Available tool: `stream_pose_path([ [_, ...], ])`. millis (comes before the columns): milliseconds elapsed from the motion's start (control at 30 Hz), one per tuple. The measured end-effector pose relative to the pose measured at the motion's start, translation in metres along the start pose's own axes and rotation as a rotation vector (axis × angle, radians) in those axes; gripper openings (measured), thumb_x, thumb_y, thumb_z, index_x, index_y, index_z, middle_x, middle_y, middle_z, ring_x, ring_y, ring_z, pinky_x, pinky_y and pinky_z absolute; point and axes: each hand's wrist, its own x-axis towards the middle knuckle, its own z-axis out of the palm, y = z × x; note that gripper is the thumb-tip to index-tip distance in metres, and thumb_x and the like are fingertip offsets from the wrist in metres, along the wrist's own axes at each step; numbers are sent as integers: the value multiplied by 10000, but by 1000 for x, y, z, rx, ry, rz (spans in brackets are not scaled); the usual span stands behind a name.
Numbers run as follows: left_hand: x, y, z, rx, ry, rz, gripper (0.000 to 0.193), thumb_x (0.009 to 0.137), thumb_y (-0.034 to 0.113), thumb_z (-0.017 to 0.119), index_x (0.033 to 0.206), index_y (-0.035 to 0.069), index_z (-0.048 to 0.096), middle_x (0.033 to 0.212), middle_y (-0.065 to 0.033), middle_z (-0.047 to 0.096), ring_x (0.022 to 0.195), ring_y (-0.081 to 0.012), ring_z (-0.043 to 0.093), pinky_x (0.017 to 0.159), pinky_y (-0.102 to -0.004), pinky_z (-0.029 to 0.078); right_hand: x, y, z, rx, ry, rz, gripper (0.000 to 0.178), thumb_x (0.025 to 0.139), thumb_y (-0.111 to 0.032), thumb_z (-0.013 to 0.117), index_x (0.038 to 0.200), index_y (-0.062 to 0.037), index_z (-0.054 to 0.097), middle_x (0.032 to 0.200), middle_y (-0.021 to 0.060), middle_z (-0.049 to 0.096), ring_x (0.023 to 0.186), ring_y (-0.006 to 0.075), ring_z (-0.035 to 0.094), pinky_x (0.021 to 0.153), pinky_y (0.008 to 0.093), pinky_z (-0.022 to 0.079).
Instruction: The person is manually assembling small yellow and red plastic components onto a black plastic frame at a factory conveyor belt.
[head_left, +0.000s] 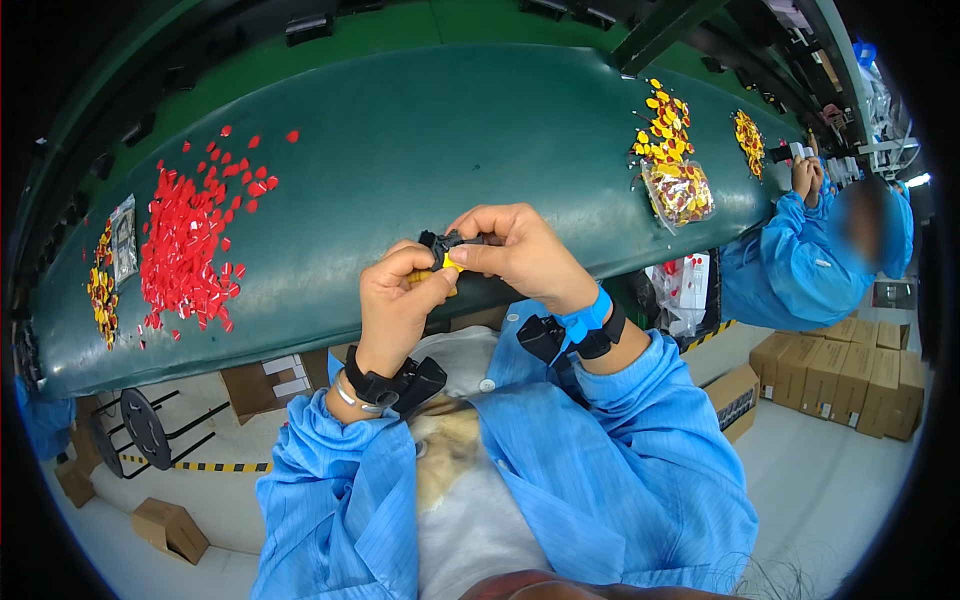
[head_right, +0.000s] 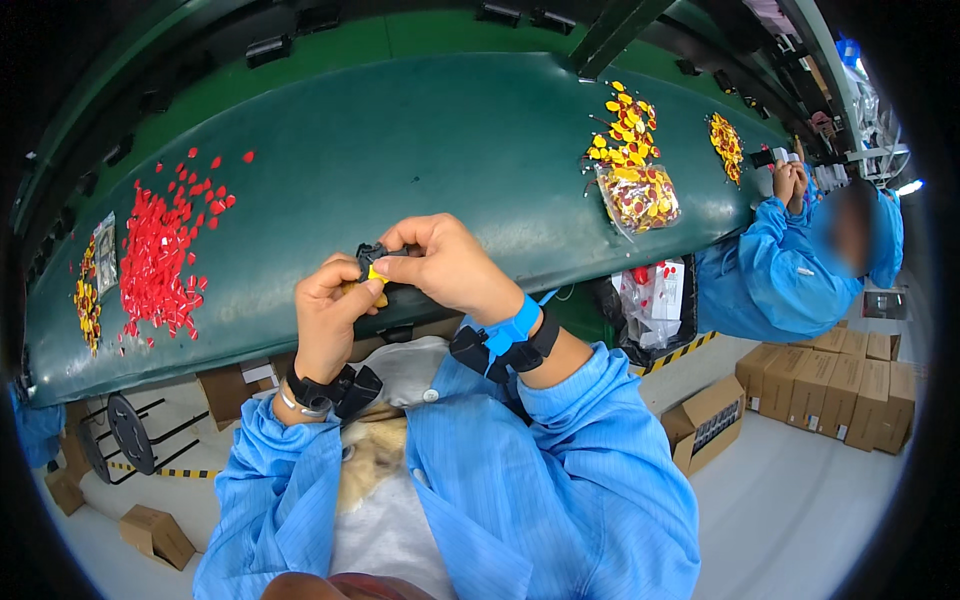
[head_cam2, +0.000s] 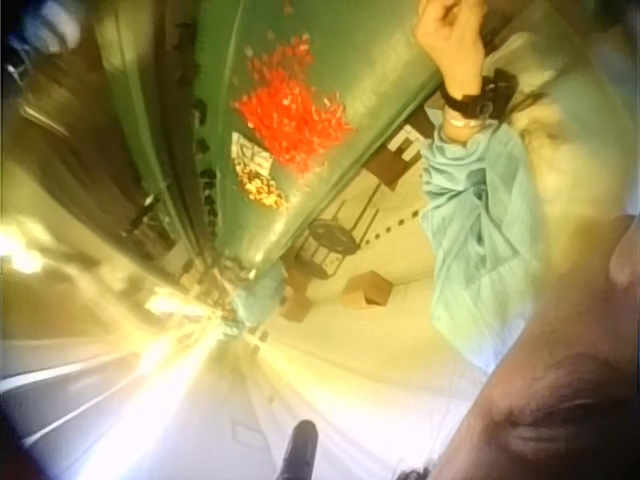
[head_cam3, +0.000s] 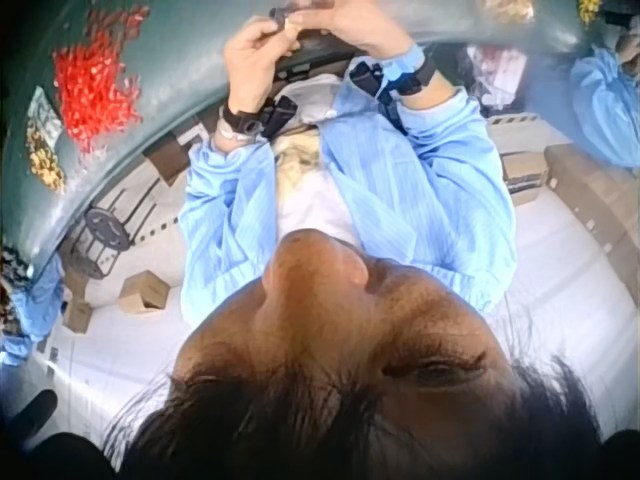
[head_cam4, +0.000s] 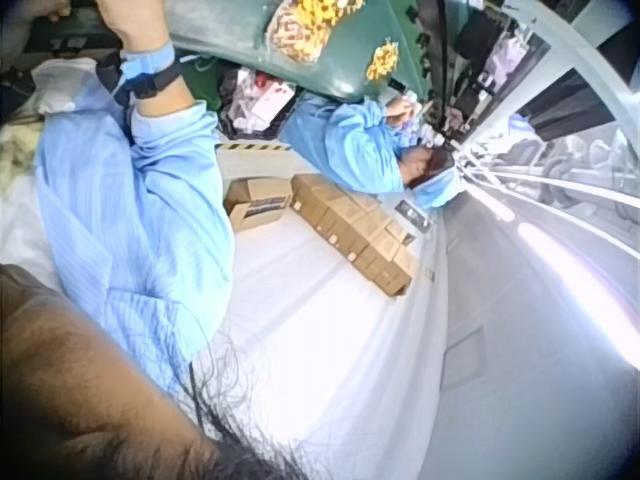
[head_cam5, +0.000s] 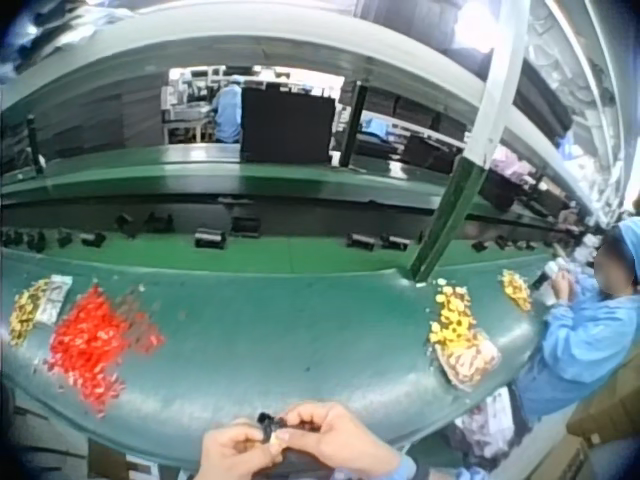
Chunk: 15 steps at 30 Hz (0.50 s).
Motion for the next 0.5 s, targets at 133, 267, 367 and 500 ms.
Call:
stream_pose_path([
  [133,2,6,-1,-61,-1,-42,52,793,-27,632,761,-25,590,796,-40,540,658,-103,590,563,-205,454,7,15,5,45,93,-38,108,779,-60,686,819,21,626,697,2,596,607,40,505,516,201,400],
  [267,7,11,-8,-86,-12,-118,38,813,6,636,794,-15,610,784,-39,569,661,-111,608,566,-202,471,14,5,7,4,75,32,113,797,-73,679,843,15,625,751,16,604,660,47,520,567,201,408],
  [367,19,29,-11,24,-73,-209,47,816,21,648,825,-19,625,804,-32,568,660,-107,607,561,-200,469,13,1,-7,-39,-10,32,201,835,-92,656,1002,8,608,849,32,631,744,61,568,648,197,451],
  [500,68,57,-26,492,-122,259,83,773,10,666,824,-34,618,847,-66,577,760,-160,605,620,-259,462,-2,-17,-37,-117,161,-171,421,838,-112,657,1221,-28,504,826,25,624,726,56,564,653,201,446],
])
